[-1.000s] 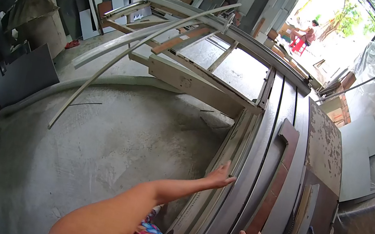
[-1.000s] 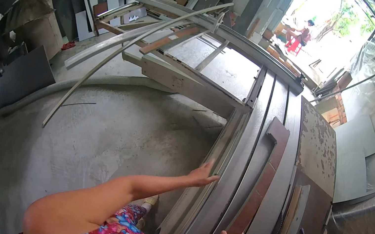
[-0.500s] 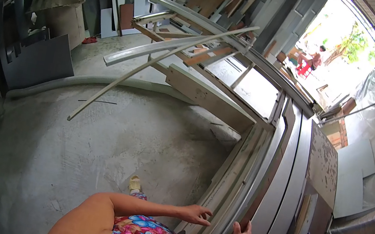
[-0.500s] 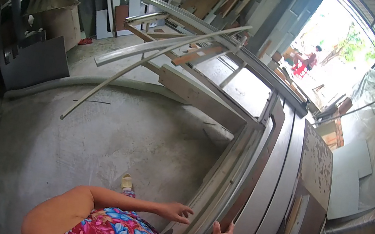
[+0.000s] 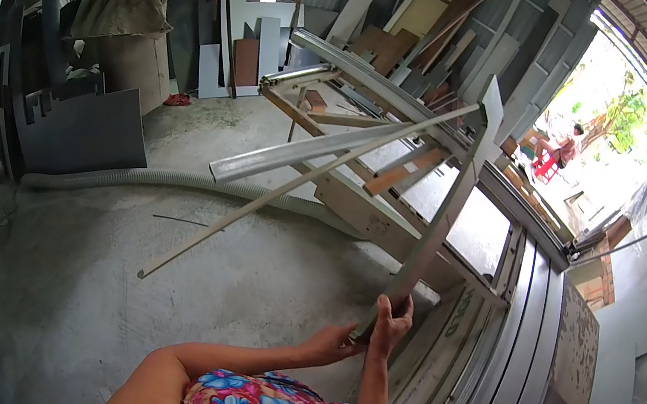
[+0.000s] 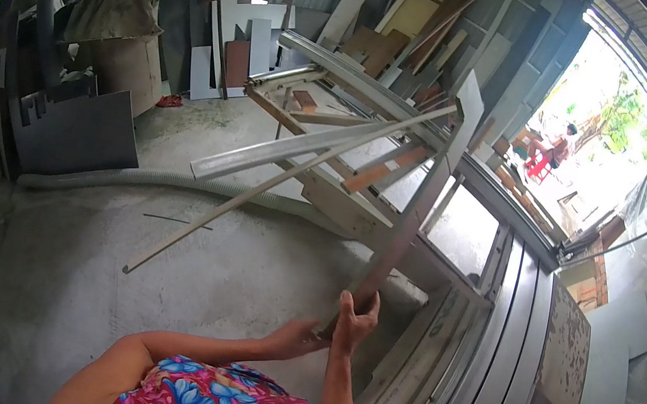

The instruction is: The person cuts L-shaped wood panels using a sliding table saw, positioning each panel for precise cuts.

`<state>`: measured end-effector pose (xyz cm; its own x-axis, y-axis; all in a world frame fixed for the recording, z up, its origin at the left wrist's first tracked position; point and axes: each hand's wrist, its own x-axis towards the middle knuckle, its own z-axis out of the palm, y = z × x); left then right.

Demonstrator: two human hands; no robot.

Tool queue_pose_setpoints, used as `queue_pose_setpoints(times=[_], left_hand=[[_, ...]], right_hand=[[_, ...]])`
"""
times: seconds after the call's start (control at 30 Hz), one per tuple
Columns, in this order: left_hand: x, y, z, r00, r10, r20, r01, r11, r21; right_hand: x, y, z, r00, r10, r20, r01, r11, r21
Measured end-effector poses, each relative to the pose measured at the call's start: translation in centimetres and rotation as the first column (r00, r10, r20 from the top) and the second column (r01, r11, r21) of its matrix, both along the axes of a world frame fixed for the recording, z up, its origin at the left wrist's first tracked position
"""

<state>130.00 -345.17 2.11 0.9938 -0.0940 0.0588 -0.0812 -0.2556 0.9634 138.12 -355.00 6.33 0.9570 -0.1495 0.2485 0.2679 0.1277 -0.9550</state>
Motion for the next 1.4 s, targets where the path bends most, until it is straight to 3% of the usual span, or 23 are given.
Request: queue_pose_setpoints(times=[0.23, 0.33, 0.47, 0.57, 0.67, 0.77, 0.87, 0.97, 1.2, 1.4], left_hand=[[6.2, 8.5, 2.1, 0.972, 0.228, 0.062, -0.217, 0.965, -0.144], [8.9, 12.2, 2.8, 0.937, 0.349, -0.005, -0.349, 0.934, -0.081], [13.0, 17.4, 0.8, 0.880, 0.474, -0.005, -0.473, 0.880, 0.044], [15.4, 20.5, -1.5, 0.824, 0.564, -0.052, -0.565, 0.825, 0.004], [17.0, 23.0, -3.6, 0.743, 0.664, -0.079, -0.666, 0.746, 0.015], [17.4, 24.6, -4.3, 0.659, 0.740, -0.134, -0.749, 0.661, -0.035], [17.4, 25.4, -5.1, 0.594, 0.778, -0.204, -0.798, 0.602, -0.028], [17.7, 25.9, -6.4, 0.573, 0.790, -0.220, -0.813, 0.581, -0.030], [19.0, 26.6, -5.8, 0.552, 0.776, -0.306, -0.815, 0.579, -0.004], [19.8, 27.2, -5.7, 0.539, 0.768, -0.344, -0.811, 0.584, 0.031]], right_hand=[[9.8, 10.4, -0.2, 0.995, 0.099, 0.017, -0.098, 0.994, -0.039], [15.6, 14.4, -1.5, 0.998, 0.053, 0.022, -0.050, 0.992, -0.118], [25.4, 19.7, -3.8, 0.998, 0.061, -0.016, -0.063, 0.988, -0.144], [31.7, 24.1, -3.9, 1.000, 0.000, -0.009, -0.001, 0.992, -0.127], [37.6, 27.9, -4.6, 0.993, -0.111, -0.031, 0.100, 0.963, -0.249], [41.0, 30.6, -3.3, 0.973, -0.140, -0.181, 0.075, 0.942, -0.329], [45.2, 33.3, -5.9, 0.943, -0.235, -0.235, 0.134, 0.916, -0.377], [46.6, 35.2, -5.9, 0.904, -0.250, -0.346, 0.085, 0.899, -0.430], [47.4, 37.8, -8.7, 0.870, -0.259, -0.419, 0.064, 0.903, -0.425], [48.5, 38.0, -11.3, 0.943, -0.217, -0.253, 0.065, 0.864, -0.499]])
